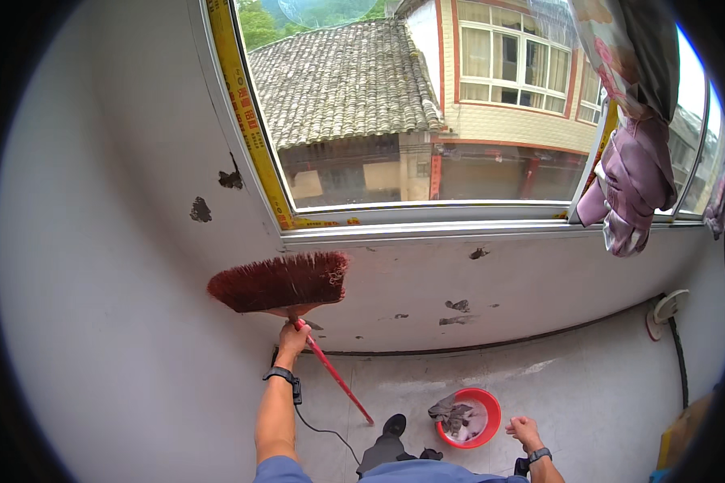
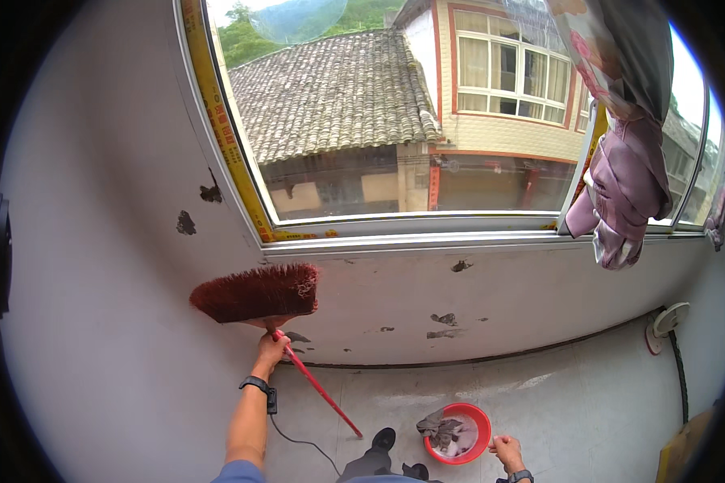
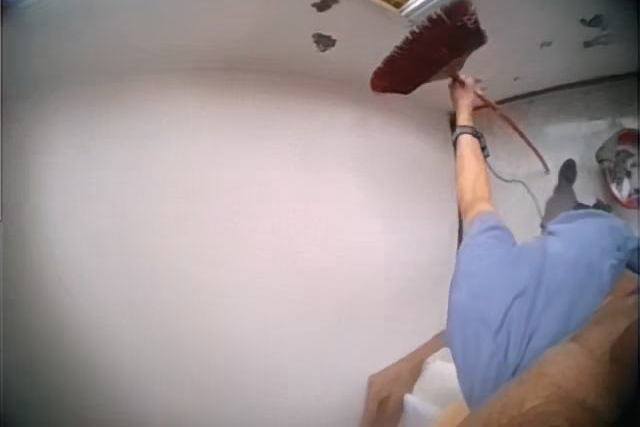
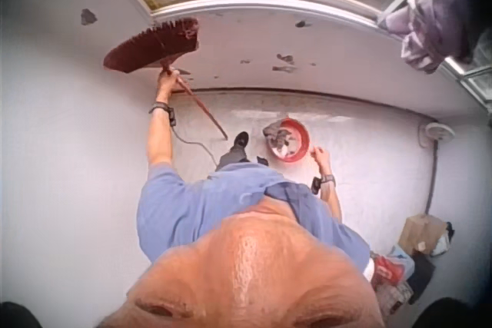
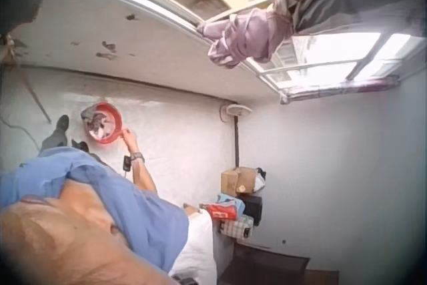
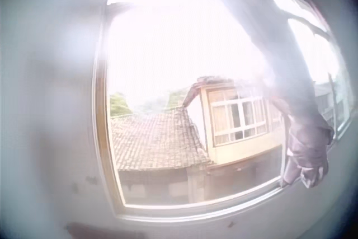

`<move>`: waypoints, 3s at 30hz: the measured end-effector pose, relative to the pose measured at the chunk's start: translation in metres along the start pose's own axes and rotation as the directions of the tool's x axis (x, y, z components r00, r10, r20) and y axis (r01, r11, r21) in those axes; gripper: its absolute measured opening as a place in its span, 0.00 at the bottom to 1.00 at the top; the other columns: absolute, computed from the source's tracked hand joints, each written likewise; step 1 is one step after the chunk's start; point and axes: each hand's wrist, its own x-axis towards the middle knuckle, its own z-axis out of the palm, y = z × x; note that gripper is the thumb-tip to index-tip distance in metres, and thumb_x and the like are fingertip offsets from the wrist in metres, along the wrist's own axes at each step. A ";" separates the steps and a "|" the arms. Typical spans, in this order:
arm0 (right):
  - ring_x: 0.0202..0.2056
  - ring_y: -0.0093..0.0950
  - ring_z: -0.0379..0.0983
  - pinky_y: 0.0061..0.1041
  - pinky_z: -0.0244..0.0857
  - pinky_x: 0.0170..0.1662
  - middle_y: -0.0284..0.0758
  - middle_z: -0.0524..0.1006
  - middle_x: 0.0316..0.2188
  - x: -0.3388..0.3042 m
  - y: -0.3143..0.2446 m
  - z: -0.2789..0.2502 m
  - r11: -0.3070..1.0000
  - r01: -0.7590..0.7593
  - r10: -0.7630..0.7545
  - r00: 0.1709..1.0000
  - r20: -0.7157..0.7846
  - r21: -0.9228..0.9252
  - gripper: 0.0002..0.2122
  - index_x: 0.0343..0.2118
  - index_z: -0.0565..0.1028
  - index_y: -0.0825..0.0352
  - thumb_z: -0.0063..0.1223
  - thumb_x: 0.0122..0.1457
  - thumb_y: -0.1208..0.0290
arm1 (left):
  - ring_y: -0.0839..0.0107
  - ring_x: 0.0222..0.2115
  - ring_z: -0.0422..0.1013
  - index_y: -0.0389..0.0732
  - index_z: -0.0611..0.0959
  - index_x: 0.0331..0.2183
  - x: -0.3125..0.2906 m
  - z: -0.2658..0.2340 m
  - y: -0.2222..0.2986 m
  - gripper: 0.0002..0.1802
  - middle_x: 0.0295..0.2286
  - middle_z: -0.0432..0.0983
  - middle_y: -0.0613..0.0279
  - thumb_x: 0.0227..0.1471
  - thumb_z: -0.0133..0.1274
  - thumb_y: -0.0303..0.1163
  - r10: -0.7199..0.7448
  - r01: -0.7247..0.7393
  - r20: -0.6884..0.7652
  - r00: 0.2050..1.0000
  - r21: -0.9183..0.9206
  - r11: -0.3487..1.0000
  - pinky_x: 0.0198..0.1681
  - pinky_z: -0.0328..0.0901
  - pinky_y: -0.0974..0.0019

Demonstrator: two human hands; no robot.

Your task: The person wipes the upper frame and glass of a window using a cloth attached to the end of a long pole, then rinses the cloth in a bucket of water before continuing to wipe the window.

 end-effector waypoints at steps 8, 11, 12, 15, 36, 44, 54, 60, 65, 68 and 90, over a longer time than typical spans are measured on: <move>0.29 0.25 0.76 0.23 0.70 0.36 0.38 0.79 0.27 -0.053 -0.013 0.052 0.993 -0.092 0.099 0.990 0.100 -0.073 0.14 0.34 0.75 0.73 0.52 0.57 0.64 | 0.67 0.28 0.73 0.34 0.76 0.33 0.112 -0.039 0.002 0.13 0.25 0.74 0.57 0.43 0.54 0.31 0.018 -0.027 -0.107 0.994 -0.090 0.996 0.30 0.68 0.65; 0.30 0.25 0.76 0.23 0.70 0.37 0.38 0.79 0.28 -0.060 -0.015 0.078 0.995 -0.095 0.100 0.983 0.151 -0.041 0.14 0.34 0.75 0.73 0.52 0.57 0.64 | 0.65 0.29 0.72 0.33 0.76 0.37 0.161 -0.040 -0.032 0.16 0.29 0.75 0.54 0.44 0.54 0.31 0.037 -0.046 -0.079 0.996 -0.114 0.992 0.34 0.67 0.65; 0.31 0.25 0.76 0.24 0.70 0.38 0.37 0.79 0.29 -0.056 -0.012 0.084 0.996 -0.092 0.092 0.983 0.156 -0.008 0.13 0.34 0.75 0.72 0.53 0.57 0.64 | 0.64 0.30 0.72 0.33 0.76 0.39 0.171 -0.034 -0.033 0.17 0.31 0.75 0.53 0.45 0.53 0.30 0.052 -0.059 -0.048 0.998 -0.144 0.988 0.36 0.66 0.65; 0.32 0.24 0.75 0.24 0.69 0.39 0.36 0.79 0.29 -0.062 -0.009 0.090 0.993 -0.115 0.116 0.990 0.079 -0.026 0.13 0.34 0.76 0.71 0.53 0.57 0.64 | 0.65 0.31 0.72 0.34 0.72 0.45 0.165 -0.003 -0.027 0.22 0.35 0.75 0.56 0.48 0.55 0.32 0.058 -0.061 -0.019 0.998 -0.162 0.985 0.38 0.65 0.66; 0.31 0.20 0.73 0.20 0.62 0.36 0.33 0.78 0.29 0.006 0.038 0.064 0.975 -0.214 0.222 0.948 0.227 -0.060 0.15 0.39 0.74 0.67 0.50 0.59 0.59 | 0.67 0.36 0.74 0.36 0.73 0.43 0.093 -0.147 -0.026 0.16 0.37 0.76 0.56 0.57 0.47 0.36 -0.265 0.259 -0.340 0.902 -0.062 0.964 0.38 0.73 0.63; 0.29 0.21 0.73 0.22 0.64 0.33 0.32 0.78 0.27 0.008 0.046 0.045 0.938 -0.236 0.280 0.947 0.155 -0.252 0.14 0.37 0.74 0.67 0.51 0.59 0.60 | 0.73 0.32 0.70 0.40 0.76 0.40 0.139 -0.164 -0.078 0.17 0.34 0.74 0.63 0.49 0.54 0.39 -0.189 0.229 -0.390 0.901 0.059 0.972 0.29 0.69 0.67; 0.32 0.22 0.73 0.22 0.67 0.41 0.34 0.77 0.28 0.003 -0.014 0.107 0.929 -0.267 0.325 0.919 0.223 -0.256 0.13 0.37 0.74 0.71 0.51 0.59 0.64 | 0.71 0.39 0.70 0.40 0.75 0.46 0.206 -0.211 -0.162 0.18 0.40 0.75 0.63 0.54 0.50 0.38 -0.246 0.313 -0.340 0.908 0.158 0.937 0.42 0.64 0.65; 0.32 0.22 0.73 0.21 0.67 0.40 0.35 0.77 0.29 0.004 0.000 0.102 0.920 -0.325 0.370 0.906 0.206 -0.221 0.14 0.38 0.73 0.72 0.50 0.61 0.62 | 0.66 0.46 0.70 0.34 0.71 0.49 0.220 -0.240 -0.110 0.21 0.45 0.73 0.54 0.57 0.47 0.37 -0.196 0.259 -0.412 0.890 0.103 0.960 0.50 0.65 0.62; 0.31 0.22 0.73 0.22 0.67 0.40 0.35 0.77 0.28 0.004 0.014 0.113 0.914 -0.342 0.390 0.889 0.238 -0.221 0.14 0.38 0.73 0.71 0.50 0.61 0.62 | 0.66 0.43 0.72 0.34 0.71 0.49 0.227 -0.216 -0.063 0.21 0.43 0.74 0.53 0.58 0.45 0.37 -0.118 0.185 -0.426 0.897 0.119 0.975 0.48 0.66 0.63; 0.31 0.22 0.73 0.22 0.67 0.39 0.35 0.77 0.28 0.007 0.007 0.126 0.909 -0.334 0.394 0.884 0.252 -0.249 0.14 0.38 0.73 0.72 0.50 0.61 0.63 | 0.65 0.43 0.71 0.34 0.69 0.50 0.230 -0.201 -0.070 0.22 0.42 0.75 0.54 0.59 0.46 0.39 -0.100 0.178 -0.435 0.895 0.142 0.974 0.46 0.67 0.64; 0.33 0.19 0.72 0.20 0.66 0.40 0.32 0.77 0.30 0.037 0.091 0.129 0.913 -0.380 0.329 0.901 0.284 0.150 0.13 0.38 0.74 0.71 0.50 0.60 0.64 | 0.69 0.36 0.74 0.46 0.64 0.58 -0.170 0.300 -0.119 0.38 0.42 0.75 0.54 0.47 0.59 0.39 -0.495 0.029 0.773 0.398 0.529 0.848 0.40 0.69 0.67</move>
